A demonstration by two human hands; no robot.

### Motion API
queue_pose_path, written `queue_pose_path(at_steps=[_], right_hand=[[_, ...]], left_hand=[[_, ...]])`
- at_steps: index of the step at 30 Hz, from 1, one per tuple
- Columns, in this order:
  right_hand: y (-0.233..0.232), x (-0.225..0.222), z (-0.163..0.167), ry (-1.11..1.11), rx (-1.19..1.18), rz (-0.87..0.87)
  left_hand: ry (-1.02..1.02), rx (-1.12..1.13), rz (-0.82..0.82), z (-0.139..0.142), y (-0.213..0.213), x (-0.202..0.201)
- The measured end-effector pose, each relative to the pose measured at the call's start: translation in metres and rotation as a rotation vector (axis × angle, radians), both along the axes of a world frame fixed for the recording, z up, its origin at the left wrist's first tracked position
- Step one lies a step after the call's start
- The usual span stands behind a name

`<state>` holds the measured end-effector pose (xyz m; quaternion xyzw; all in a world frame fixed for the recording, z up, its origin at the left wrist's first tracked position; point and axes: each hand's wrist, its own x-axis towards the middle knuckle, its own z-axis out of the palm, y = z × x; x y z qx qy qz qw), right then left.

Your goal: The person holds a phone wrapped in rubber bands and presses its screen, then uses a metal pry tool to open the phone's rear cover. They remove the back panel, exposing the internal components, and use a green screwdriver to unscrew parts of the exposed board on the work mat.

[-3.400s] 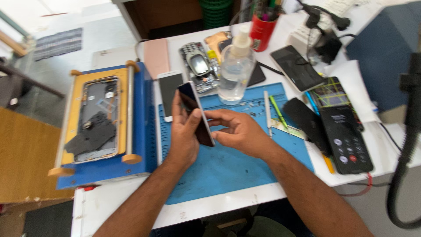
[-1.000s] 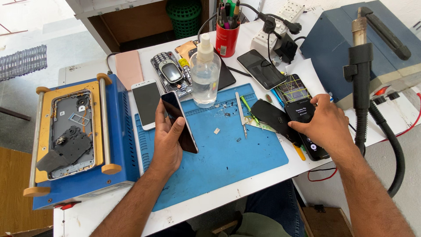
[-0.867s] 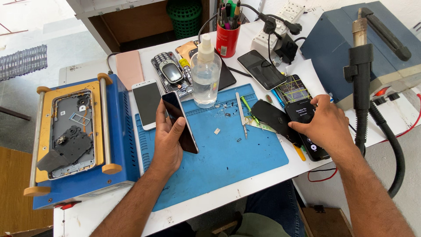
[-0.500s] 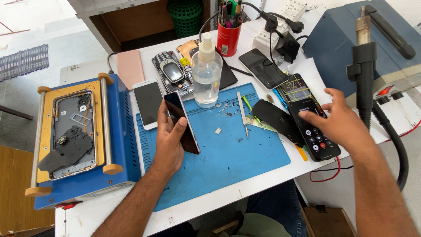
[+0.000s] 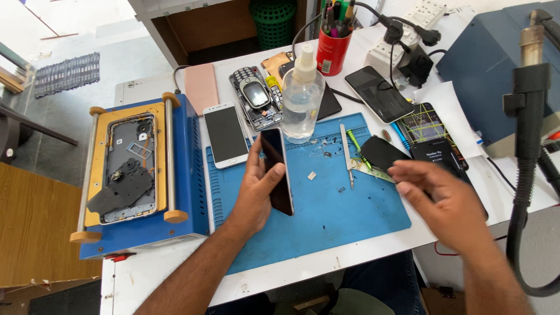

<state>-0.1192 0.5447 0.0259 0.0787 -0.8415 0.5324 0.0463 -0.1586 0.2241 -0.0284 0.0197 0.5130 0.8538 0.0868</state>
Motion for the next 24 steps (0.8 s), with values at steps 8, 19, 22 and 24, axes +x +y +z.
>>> queue_pose_path(at_steps=[8,19,22,24], right_hand=[[-0.079,-0.039,-0.018,-0.026,0.509,-0.273],[-0.086,-0.068,-0.032,-0.106,0.691,-0.299],[-0.075,-0.063,-0.032,-0.247,0.122,-0.266],[-0.068,-0.053,-0.036,-0.345,-0.374,-0.171]], left_hand=[[-0.007,-0.062,-0.091,-0.001,0.001,0.0],[-0.039,-0.082,-0.095,-0.001,0.0,-0.003],[-0.046,-0.061,-0.097,-0.001,-0.001,-0.005],[-0.05,-0.045,-0.098,-0.002,-0.001,-0.005]])
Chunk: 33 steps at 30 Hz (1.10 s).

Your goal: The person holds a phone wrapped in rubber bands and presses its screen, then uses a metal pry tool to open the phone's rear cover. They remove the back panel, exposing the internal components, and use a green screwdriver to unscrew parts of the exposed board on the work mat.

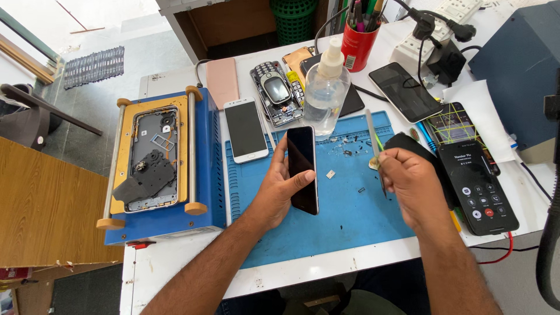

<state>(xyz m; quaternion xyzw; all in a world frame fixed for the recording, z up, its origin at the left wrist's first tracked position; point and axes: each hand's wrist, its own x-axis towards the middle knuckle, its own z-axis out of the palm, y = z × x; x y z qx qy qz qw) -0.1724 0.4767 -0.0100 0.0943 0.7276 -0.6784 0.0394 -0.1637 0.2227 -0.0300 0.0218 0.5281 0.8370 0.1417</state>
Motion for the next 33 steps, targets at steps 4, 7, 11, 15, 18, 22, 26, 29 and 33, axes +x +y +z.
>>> queue_pose_path(at_steps=[4,7,11,15,18,22,26,29,33], right_hand=[[0.0,0.02,-0.015,-0.037,-0.612,0.091],[-0.01,0.028,-0.023,-0.071,-0.755,0.171],[-0.022,0.03,-0.027,-0.065,-0.726,0.168],[-0.026,0.026,-0.025,0.02,-0.404,0.057],[-0.018,0.017,-0.018,0.131,-0.171,0.009],[0.0,0.009,-0.003,0.035,0.099,-0.045],[0.005,0.019,0.0,0.15,-0.113,0.022],[0.004,0.031,-0.008,0.135,-0.38,-0.027],[0.006,0.035,-0.02,0.119,-0.441,0.019]], left_hand=[[-0.016,-0.008,0.008,-0.002,0.0,0.0],[-0.027,0.011,0.018,-0.002,0.001,0.0],[-0.034,0.028,0.023,-0.001,0.001,-0.001],[-0.017,0.032,0.031,-0.002,0.0,-0.001],[0.001,0.034,0.022,-0.004,-0.001,0.0],[-0.029,0.005,0.025,-0.003,0.0,-0.001],[-0.023,0.002,0.016,-0.001,0.001,0.0],[-0.011,0.02,0.011,-0.002,0.001,0.0],[-0.039,0.012,0.019,-0.002,0.001,0.001]])
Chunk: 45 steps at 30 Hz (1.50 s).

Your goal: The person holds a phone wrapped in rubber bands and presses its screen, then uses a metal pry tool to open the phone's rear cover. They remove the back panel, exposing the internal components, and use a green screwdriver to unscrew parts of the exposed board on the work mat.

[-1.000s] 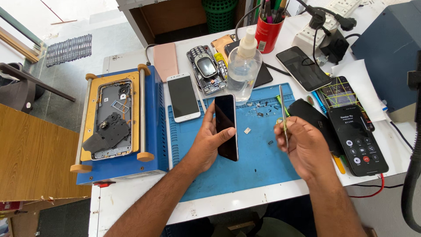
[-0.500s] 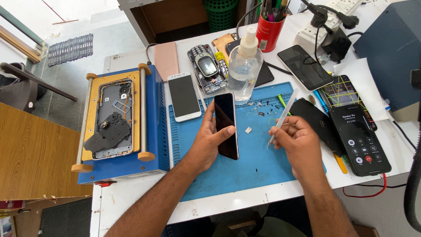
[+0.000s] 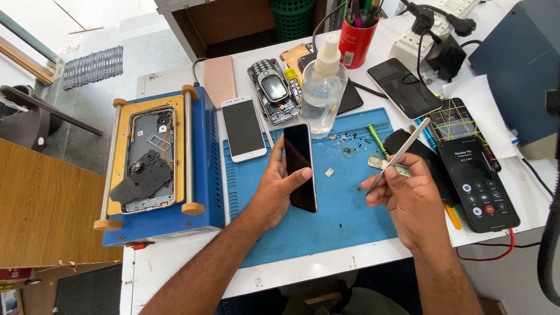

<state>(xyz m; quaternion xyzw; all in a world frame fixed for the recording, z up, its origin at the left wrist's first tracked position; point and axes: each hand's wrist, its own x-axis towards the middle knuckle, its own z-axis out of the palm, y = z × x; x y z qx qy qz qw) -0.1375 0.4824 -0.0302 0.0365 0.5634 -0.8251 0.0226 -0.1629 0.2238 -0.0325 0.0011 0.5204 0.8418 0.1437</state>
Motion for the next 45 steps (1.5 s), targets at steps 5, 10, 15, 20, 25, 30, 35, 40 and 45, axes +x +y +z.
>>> queue_pose_path(at_steps=[5,10,15,20,25,30,35,40,45], right_hand=[[-0.005,0.008,-0.011,0.098,-0.201,0.078],[-0.025,0.027,-0.012,0.045,-0.238,0.083],[-0.049,0.038,-0.01,0.166,-0.056,0.011],[-0.064,0.049,-0.006,0.355,0.393,-0.102],[-0.073,0.047,-0.002,0.557,0.429,-0.111],[-0.079,0.045,0.001,0.561,0.52,-0.147],[-0.084,0.044,0.002,0.527,0.635,-0.203],[-0.087,0.045,0.007,0.688,0.804,-0.244],[-0.09,0.042,0.007,0.781,0.866,-0.278]], left_hand=[[-0.005,0.02,0.005,0.001,0.0,-0.001],[0.02,0.073,0.006,0.0,0.0,0.001],[0.031,0.116,0.02,0.0,0.0,0.001],[0.054,0.175,0.04,0.003,-0.002,0.002],[0.021,0.17,0.04,0.0,-0.002,0.004],[0.027,0.191,0.049,-0.005,0.0,0.005],[0.04,0.18,0.07,-0.006,0.0,0.004],[0.048,0.204,0.083,-0.006,0.0,0.005],[0.063,0.216,0.126,-0.009,0.002,0.004]])
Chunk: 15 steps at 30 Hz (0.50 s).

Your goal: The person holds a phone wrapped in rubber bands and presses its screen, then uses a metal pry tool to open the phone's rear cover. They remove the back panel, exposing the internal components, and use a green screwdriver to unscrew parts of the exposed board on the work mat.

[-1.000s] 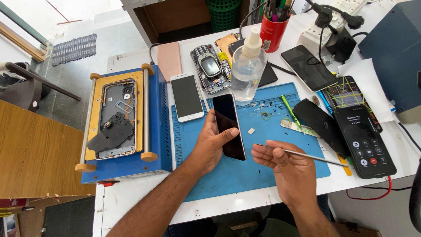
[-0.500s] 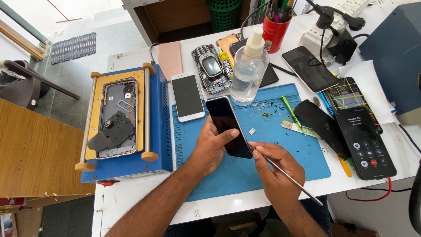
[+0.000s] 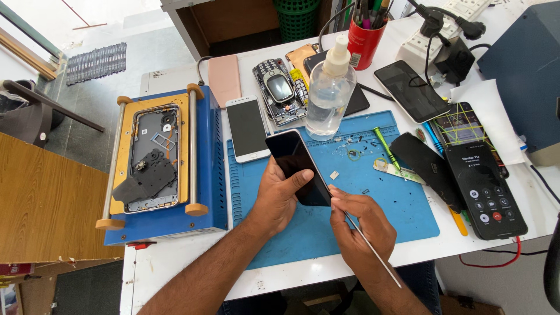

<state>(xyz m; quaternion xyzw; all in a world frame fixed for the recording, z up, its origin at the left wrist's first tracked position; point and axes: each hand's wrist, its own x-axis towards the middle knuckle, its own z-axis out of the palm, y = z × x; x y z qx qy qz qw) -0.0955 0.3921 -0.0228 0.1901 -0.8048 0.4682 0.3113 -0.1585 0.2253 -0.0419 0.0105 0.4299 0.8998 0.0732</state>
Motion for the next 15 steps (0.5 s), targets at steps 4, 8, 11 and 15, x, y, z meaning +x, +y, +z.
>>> queue_pose_path(at_steps=[4,8,11,15], right_hand=[[-0.0023,-0.0012,-0.0045,0.052,0.05,-0.012],[-0.0034,-0.0015,-0.0087,0.06,0.094,-0.024],[-0.0027,-0.0022,-0.0091,0.049,0.095,-0.027],[-0.0014,-0.0033,-0.005,0.075,0.094,-0.028]], left_hand=[[-0.003,0.042,0.034,-0.003,0.0013,0.0013],[-0.038,0.074,0.045,-0.0029,0.0011,0.003],[-0.027,0.103,0.036,-0.0017,0.0026,0.0056],[-0.062,0.13,0.035,-0.0008,0.0065,0.0077]])
